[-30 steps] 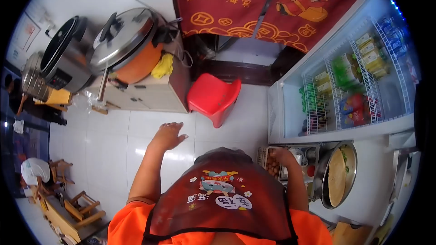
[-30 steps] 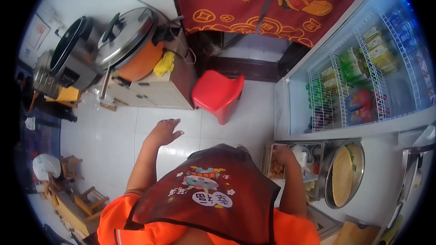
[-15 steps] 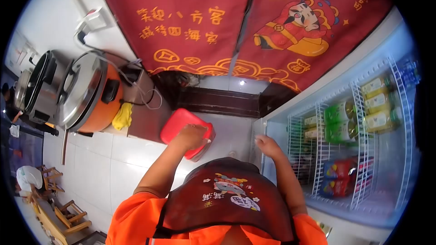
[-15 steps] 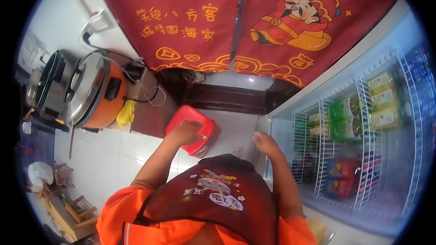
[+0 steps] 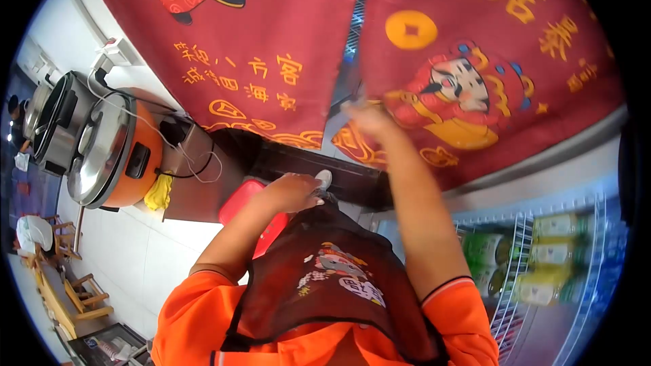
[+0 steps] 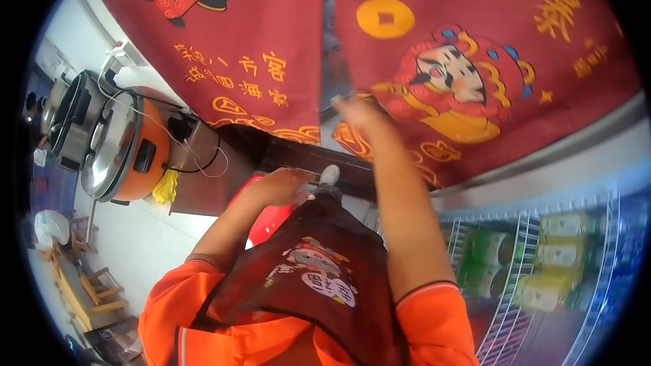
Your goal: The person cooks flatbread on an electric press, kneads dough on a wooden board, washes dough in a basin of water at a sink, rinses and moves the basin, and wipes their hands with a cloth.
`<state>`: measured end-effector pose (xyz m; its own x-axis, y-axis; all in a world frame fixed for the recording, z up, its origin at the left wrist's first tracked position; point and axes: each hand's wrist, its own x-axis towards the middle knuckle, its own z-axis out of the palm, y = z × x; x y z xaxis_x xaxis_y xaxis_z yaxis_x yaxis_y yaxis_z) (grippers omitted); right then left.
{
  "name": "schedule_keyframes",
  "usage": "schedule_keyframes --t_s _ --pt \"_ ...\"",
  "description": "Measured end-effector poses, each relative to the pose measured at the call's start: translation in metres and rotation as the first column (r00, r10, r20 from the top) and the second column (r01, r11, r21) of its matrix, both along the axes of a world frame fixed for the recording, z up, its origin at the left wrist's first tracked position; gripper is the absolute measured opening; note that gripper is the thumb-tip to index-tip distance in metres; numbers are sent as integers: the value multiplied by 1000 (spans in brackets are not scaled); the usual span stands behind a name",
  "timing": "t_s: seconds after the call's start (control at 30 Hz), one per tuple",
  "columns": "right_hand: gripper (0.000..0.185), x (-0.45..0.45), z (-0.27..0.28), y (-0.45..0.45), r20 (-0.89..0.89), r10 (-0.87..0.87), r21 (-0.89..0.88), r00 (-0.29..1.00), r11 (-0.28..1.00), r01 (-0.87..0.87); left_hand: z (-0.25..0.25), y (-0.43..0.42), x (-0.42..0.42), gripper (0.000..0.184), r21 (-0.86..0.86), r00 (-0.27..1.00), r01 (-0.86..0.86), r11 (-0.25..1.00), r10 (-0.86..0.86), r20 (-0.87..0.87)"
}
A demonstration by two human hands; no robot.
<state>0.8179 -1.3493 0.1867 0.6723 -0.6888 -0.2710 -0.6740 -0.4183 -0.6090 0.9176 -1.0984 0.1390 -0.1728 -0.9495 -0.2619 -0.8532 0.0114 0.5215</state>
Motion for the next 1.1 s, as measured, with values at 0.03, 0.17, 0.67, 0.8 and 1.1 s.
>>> schedule_keyframes --t_s 0.03,0.17,0.67,0.8,1.1 --pt "57 -15 -32 -64 239 -25 28 971 999 18 5 -22 3 55 13 999 26 1000 -26 -24" --pt "51 -88 61 -223 566 -573 3 592 720 694 24 -117 21 52 -197 965 -8 980 -44 -258" --pt "36 -171 193 -454 903 -429 206 4 443 872 68 -518 173 37 79 648 -79 994 112 -754" --pt "38 -176 216 -443 889 -458 164 9 338 927 62 -601 159 38 121 571 41 992 76 -818" --pt "38 -181 170 -429 936 -260 318 -239 329 889 63 -742 101 42 112 428 154 982 36 -903"
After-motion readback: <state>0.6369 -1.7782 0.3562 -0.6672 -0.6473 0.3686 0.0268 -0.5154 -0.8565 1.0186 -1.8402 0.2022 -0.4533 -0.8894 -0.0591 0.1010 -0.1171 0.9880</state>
